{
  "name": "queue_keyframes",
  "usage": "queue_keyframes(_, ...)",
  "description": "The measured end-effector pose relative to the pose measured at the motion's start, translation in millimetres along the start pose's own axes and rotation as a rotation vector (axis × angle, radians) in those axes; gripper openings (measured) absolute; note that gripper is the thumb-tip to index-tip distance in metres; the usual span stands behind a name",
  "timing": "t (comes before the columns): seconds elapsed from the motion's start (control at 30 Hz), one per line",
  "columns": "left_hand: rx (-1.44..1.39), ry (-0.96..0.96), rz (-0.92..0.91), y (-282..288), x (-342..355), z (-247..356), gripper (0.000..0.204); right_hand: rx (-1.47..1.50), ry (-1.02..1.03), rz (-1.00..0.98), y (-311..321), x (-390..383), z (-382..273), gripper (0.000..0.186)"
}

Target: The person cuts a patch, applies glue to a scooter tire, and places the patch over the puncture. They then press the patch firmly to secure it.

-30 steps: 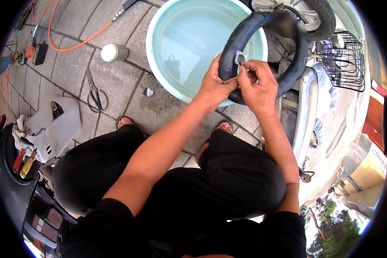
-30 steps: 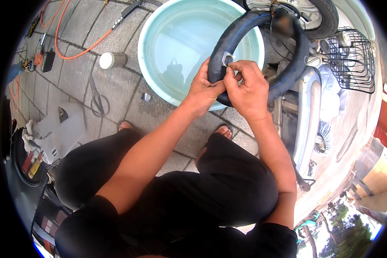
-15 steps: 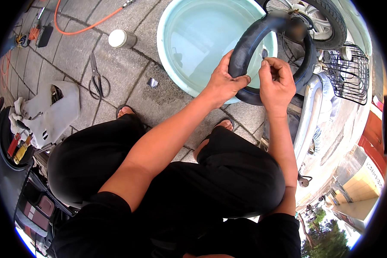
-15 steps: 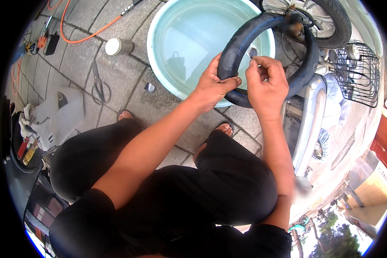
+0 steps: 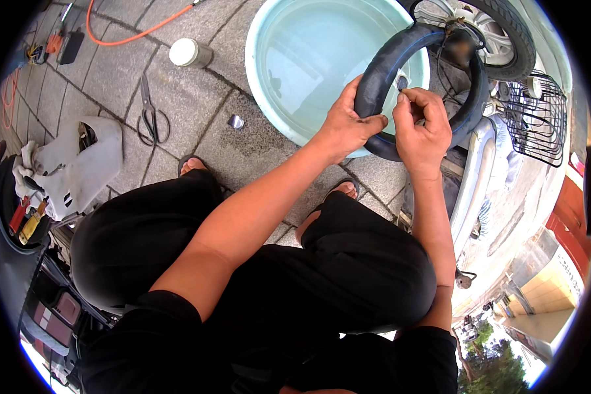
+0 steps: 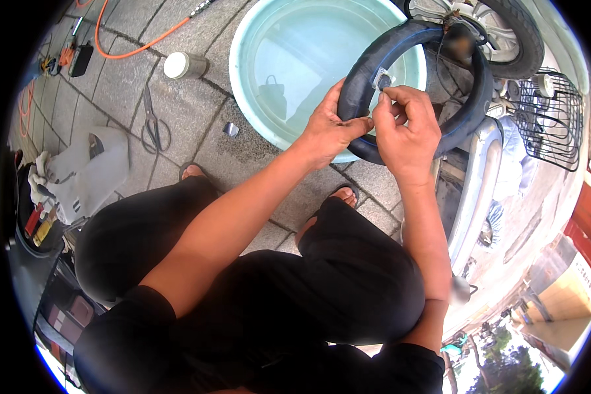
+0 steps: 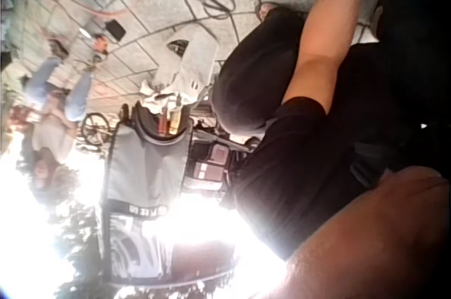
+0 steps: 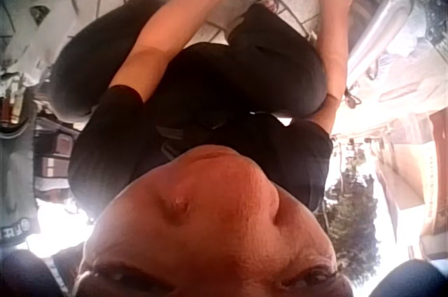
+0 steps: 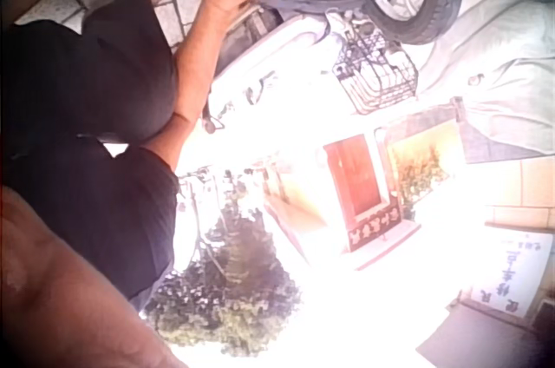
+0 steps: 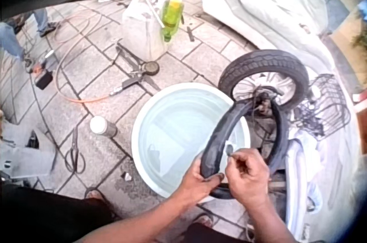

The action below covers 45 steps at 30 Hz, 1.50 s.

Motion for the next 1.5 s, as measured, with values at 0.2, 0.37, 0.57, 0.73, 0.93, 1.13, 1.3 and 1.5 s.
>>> queue_keyframes(0.2, -0.001, -0.025, -0.017, 6, 2, -8, 0.09, -0.011, 0.01, -0.064, -6, -2, 2, 0.014)
queue_keyframes(0.37, -0.009, -0.019, -0.007, 3, 0, -4, 0.092, -0.086, 0.074, -0.106, -13, -7, -3, 0.015)
queue_keyframes(0.57, 0.049, 0.009, 0.005, 4, 2, -3, 0.095, -0.198, 0.137, -0.094, -20, -8, -5, 0.014)
queue_keyframes(0.73, 0.038, 0.008, 0.005, 7, 3, -9, 0.095, -0.189, 0.147, -0.084, -22, -8, -6, 0.014)
queue_keyframes(0.93, 0.04, 0.029, 0.014, 8, 4, -10, 0.095, -0.202, 0.149, -0.101, -20, -7, -5, 0.014)
queue_keyframes(1.13, 0.016, 0.027, 0.01, 7, 4, -10, 0.096, -0.207, 0.185, -0.112, -19, -6, -3, 0.013)
queue_keyframes(1.3, 0.021, 0.02, 0.002, 8, 3, -10, 0.096, -0.223, 0.184, -0.12, -19, -6, -5, 0.013)
queue_keyframes(1.5, 0.018, 0.025, 0.014, 5, 2, -7, 0.096, -0.237, 0.157, -0.128, -19, -6, -7, 0.013)
Point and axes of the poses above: each hand's wrist, its own x-axis towards the middle knuckle, its own y-axis out of the back of the hand, z = x × y, the point moved 3 cm from there along x, towards the middle knuckle, and after that the axes turned 8 degrees about -y, right-handed, at the moved point
